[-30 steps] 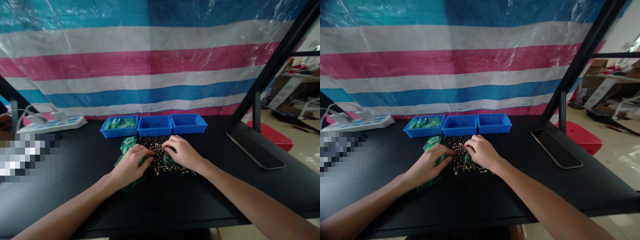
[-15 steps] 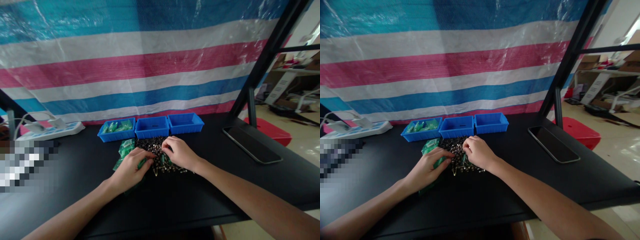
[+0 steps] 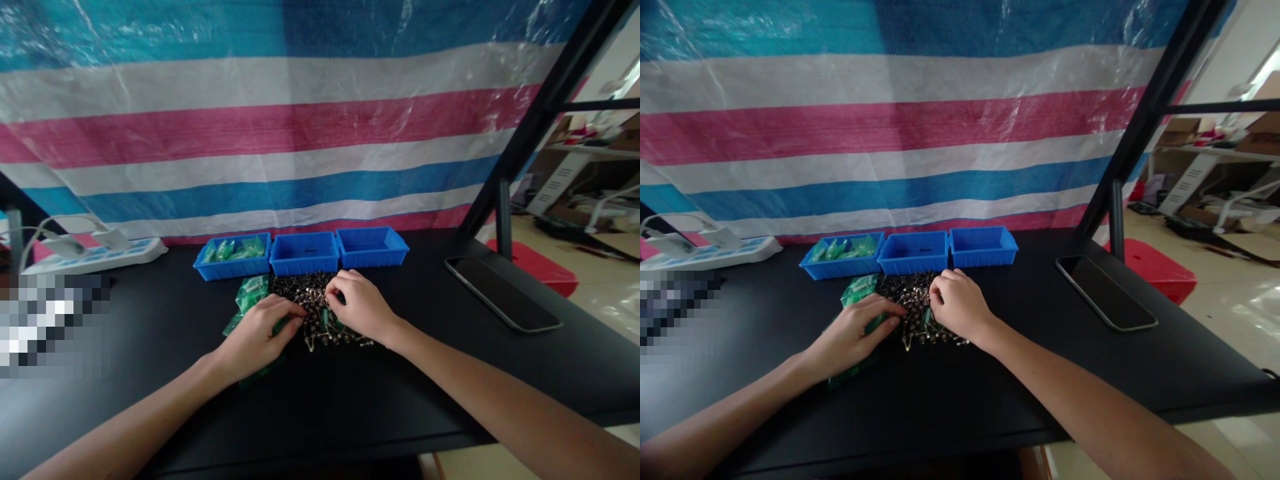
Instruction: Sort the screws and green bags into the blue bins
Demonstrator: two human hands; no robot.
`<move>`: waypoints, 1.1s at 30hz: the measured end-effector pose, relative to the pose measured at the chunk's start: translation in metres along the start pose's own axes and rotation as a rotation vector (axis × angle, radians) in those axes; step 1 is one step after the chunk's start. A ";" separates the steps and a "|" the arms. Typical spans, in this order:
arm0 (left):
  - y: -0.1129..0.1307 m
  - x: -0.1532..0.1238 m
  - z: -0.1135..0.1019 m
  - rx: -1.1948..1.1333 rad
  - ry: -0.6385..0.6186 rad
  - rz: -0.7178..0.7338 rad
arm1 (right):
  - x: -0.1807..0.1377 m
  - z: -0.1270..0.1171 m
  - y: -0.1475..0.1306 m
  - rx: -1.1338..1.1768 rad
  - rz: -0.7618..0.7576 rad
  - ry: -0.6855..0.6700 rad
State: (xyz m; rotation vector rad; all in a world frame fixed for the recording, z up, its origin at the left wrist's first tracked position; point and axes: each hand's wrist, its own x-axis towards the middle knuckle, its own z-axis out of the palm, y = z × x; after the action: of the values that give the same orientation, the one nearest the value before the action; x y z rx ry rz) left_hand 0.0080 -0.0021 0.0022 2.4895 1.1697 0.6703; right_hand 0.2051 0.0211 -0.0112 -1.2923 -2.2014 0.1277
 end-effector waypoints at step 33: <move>0.007 -0.009 -0.002 -0.127 0.113 -0.034 | -0.017 -0.007 -0.035 0.488 -0.088 0.025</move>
State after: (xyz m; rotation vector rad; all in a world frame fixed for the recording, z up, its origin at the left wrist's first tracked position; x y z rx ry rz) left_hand 0.0066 -0.0135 0.0047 2.3479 1.1675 0.8576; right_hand 0.1878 -0.0126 0.0001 -0.9182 -2.0286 0.5713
